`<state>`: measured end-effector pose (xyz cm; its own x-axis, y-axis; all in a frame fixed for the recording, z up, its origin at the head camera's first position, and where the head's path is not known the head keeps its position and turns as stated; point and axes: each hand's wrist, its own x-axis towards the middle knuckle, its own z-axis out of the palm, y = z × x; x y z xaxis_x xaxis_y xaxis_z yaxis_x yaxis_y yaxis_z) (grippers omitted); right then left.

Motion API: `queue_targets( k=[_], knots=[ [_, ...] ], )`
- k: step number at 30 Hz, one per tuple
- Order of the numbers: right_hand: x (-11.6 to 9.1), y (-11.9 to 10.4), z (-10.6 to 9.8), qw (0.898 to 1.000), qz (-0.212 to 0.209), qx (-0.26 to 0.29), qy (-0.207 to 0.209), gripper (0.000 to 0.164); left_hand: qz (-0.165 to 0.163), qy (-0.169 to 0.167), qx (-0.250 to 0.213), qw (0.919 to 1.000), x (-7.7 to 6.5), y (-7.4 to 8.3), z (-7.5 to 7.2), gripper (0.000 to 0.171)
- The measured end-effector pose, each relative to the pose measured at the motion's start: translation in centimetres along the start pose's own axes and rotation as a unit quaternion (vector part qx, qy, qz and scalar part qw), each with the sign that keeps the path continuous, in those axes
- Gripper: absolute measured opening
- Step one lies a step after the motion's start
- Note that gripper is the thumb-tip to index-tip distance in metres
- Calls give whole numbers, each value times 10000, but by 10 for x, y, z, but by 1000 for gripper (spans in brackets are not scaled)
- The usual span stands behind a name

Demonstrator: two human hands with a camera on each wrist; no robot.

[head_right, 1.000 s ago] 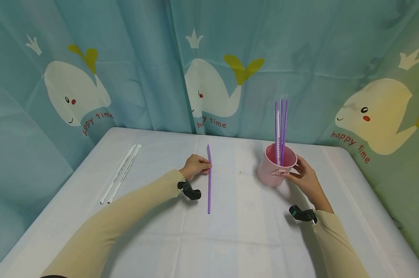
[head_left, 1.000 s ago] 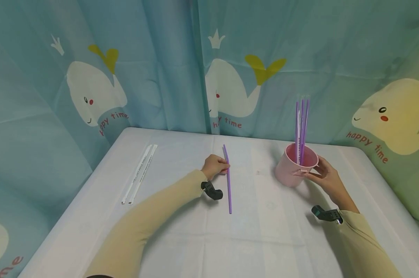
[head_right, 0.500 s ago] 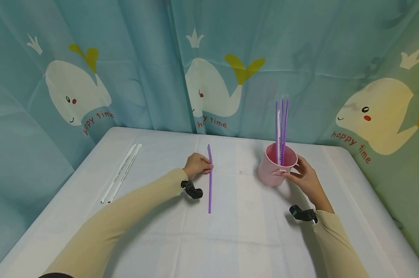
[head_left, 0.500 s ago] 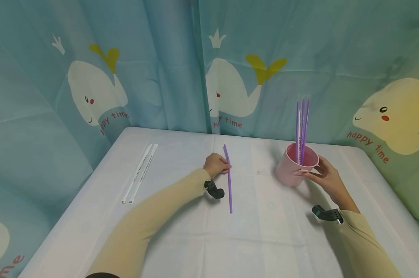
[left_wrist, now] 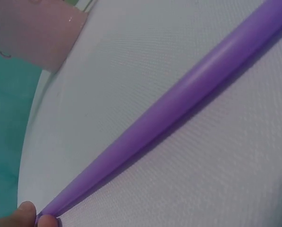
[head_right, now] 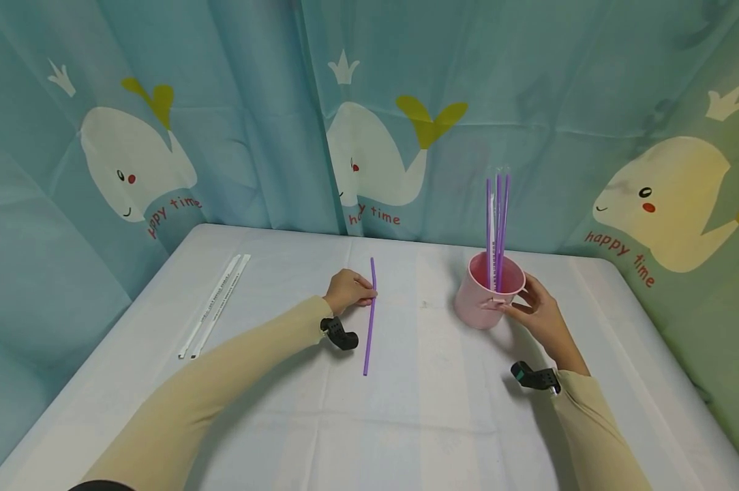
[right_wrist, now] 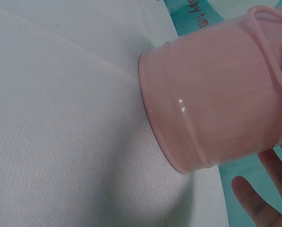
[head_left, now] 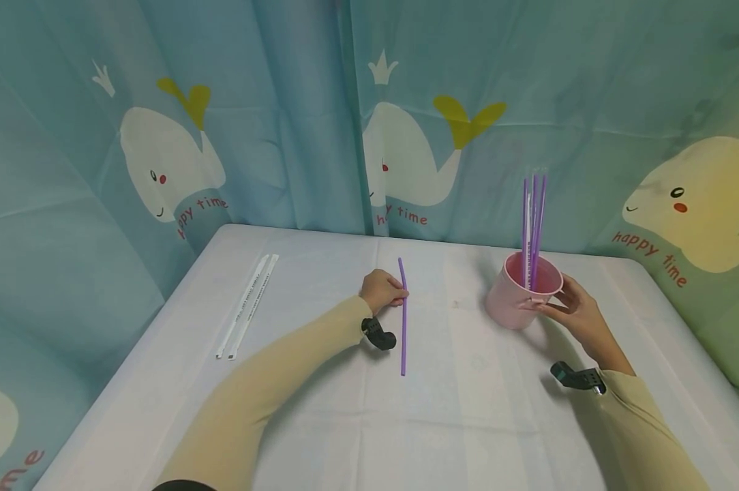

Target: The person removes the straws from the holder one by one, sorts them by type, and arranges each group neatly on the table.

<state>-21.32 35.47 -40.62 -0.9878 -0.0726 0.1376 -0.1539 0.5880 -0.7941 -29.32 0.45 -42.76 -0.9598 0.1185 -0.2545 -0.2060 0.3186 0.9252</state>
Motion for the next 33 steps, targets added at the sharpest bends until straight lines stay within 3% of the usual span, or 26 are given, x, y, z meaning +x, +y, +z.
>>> queue_targets(
  k=[7,14,20,26,33],
  knots=[
    [0,1,0,10000,-77,18,25,77,-262,-51,-107,9996,-1,0,-3,17],
    [1,2,-1,10000,34,-16,-31,80,-576,-90,-302,9978,-8,6,-7,26],
    [-1,0,-2,9999,99,-124,-56,80,-781,-13,-142,9968,-12,14,-10,30],
    [-1,0,-1,9997,146,-183,-32,79,-703,-66,-76,9975,-14,26,-17,21],
    [-1,2,-1,9998,108,-148,-24,79,-186,-182,393,9989,-16,49,-28,26]
  ],
)
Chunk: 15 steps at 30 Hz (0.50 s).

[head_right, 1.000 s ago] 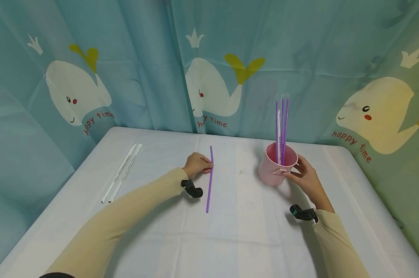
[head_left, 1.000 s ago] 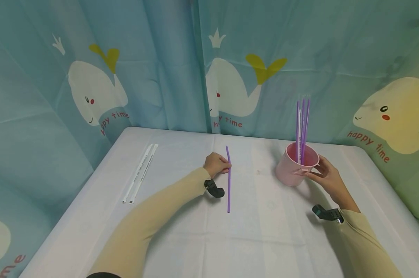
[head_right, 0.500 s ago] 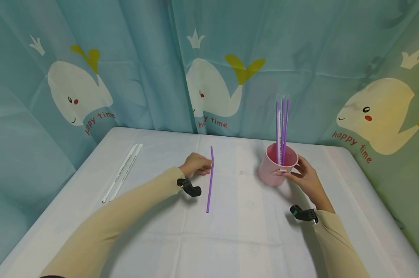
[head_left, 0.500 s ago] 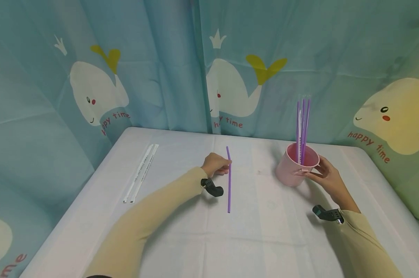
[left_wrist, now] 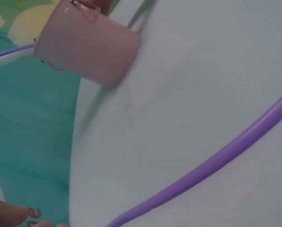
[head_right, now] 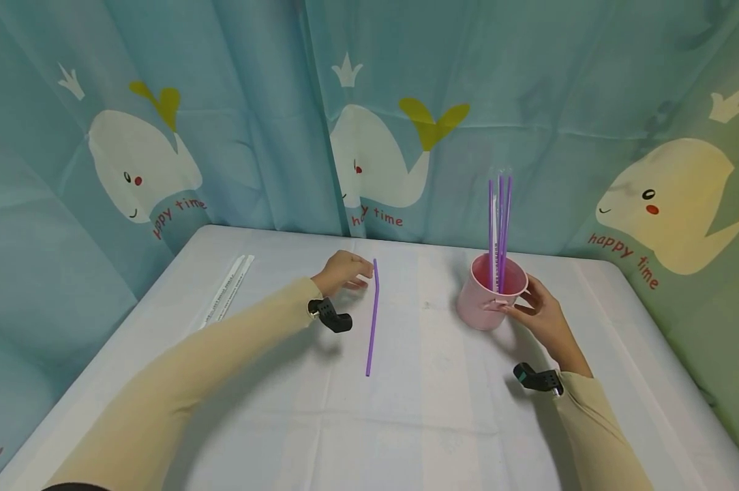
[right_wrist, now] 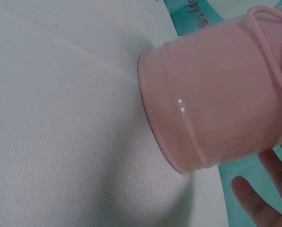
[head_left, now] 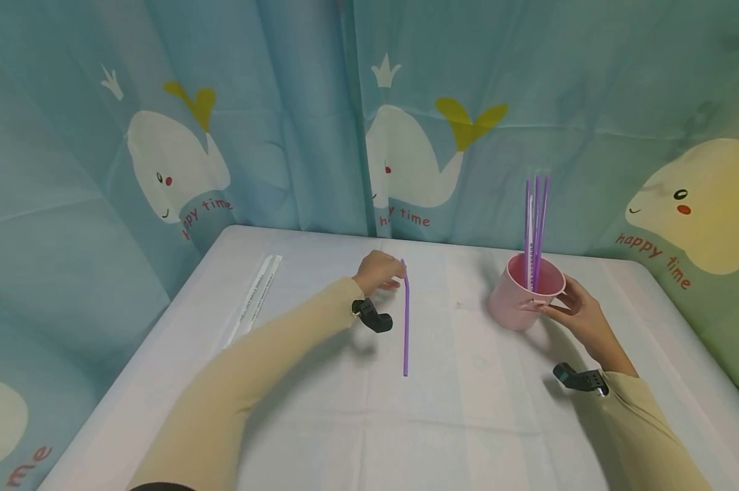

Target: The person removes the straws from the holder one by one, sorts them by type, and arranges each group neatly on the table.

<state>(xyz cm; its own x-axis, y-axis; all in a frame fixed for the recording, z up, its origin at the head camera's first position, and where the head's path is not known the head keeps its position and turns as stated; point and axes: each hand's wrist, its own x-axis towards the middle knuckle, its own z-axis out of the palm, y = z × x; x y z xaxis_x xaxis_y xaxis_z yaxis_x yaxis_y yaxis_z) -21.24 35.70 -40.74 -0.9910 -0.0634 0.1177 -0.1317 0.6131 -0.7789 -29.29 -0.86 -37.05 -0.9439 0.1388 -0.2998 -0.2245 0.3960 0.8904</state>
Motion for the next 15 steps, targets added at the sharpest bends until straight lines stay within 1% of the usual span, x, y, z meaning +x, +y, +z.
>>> queue_targets(
  k=[5,8,12,15],
  knots=[
    [1,-1,0,10000,-6,30,-19,80,529,-153,304,9980,-3,23,-10,30],
    [1,-2,0,10000,-4,26,-20,80,834,-205,347,9957,-4,38,-15,31],
    [1,-2,0,10000,-5,27,-22,80,1073,-227,291,9935,-2,58,-17,32],
    [1,-2,0,10000,-35,46,-24,80,1173,-208,243,9926,-1,72,-18,31]
  ],
)
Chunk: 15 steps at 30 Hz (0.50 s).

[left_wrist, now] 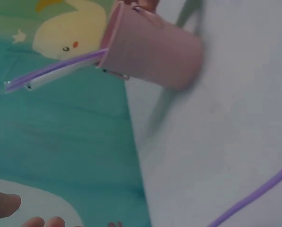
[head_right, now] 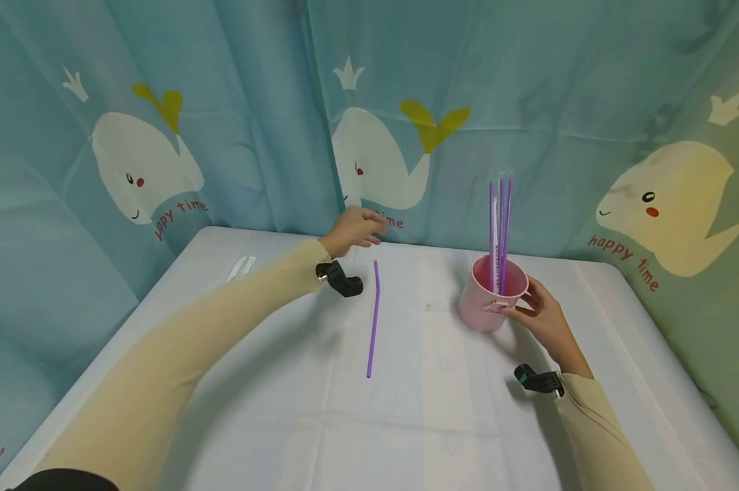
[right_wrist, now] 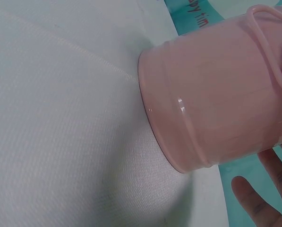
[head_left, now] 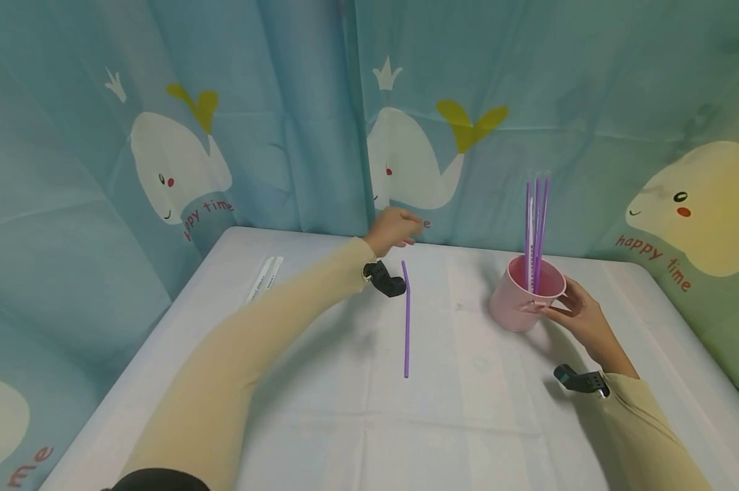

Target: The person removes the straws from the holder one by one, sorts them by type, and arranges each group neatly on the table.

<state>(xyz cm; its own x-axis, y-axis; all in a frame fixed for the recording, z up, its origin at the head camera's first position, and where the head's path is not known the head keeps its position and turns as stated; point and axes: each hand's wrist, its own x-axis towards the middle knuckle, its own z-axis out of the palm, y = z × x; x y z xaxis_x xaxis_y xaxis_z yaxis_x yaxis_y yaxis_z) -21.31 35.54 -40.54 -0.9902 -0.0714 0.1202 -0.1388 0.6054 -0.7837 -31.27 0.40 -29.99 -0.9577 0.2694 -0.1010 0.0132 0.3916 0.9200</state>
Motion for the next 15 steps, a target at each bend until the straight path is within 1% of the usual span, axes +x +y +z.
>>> queue_targets(
  k=[2,7,10,15],
  knots=[
    [0,0,0,10000,-16,-10,-3,80,63,66,-34,10000,3,9,0,30],
    [0,1,-1,10000,-91,-38,-15,79,85,196,13,9998,9,28,6,28],
    [0,1,-1,9999,-161,45,-21,79,148,141,66,9998,11,36,11,29],
    [0,1,-1,9996,-221,166,-10,79,463,10,91,9989,14,45,25,30]
  ],
)
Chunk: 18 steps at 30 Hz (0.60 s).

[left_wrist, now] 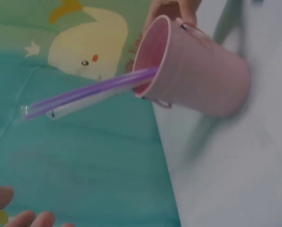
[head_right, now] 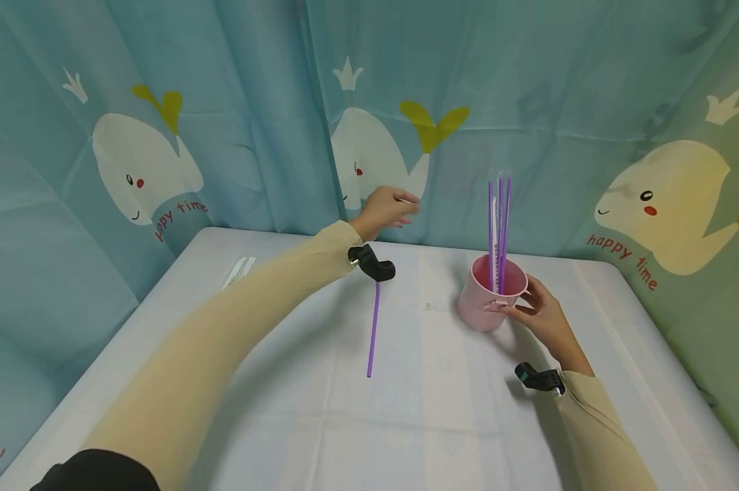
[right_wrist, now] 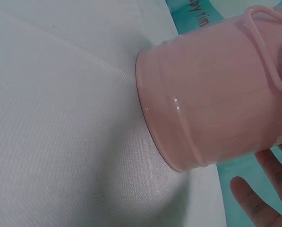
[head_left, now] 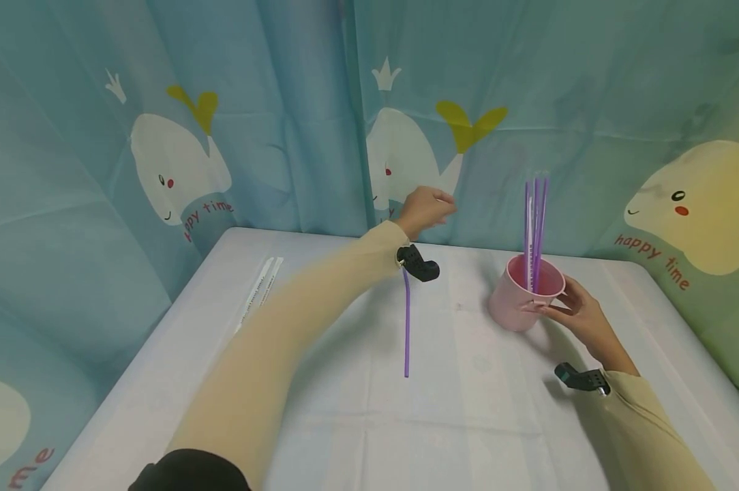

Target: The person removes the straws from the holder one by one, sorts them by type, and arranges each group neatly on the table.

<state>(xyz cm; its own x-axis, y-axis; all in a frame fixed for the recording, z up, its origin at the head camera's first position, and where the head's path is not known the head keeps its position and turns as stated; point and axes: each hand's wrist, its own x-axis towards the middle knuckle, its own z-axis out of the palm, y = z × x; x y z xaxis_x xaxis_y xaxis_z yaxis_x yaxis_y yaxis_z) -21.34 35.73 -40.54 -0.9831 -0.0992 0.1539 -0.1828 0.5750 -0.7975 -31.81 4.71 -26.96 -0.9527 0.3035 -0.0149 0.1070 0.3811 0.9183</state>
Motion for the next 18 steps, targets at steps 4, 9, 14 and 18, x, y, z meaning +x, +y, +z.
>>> queue_targets(
  k=[4,9,14,18],
  knots=[
    [-1,-1,-1,9999,44,-107,-22,77,189,-121,-62,9997,3,4,15,30],
    [-1,-3,-2,9996,122,-229,-55,77,355,-85,7,9993,9,6,36,29],
    [0,-3,-2,9997,164,-190,-63,78,452,107,-243,9986,14,7,55,26],
    [1,-2,-2,9998,147,-123,-50,78,466,173,-355,9981,18,8,68,26]
  ],
)
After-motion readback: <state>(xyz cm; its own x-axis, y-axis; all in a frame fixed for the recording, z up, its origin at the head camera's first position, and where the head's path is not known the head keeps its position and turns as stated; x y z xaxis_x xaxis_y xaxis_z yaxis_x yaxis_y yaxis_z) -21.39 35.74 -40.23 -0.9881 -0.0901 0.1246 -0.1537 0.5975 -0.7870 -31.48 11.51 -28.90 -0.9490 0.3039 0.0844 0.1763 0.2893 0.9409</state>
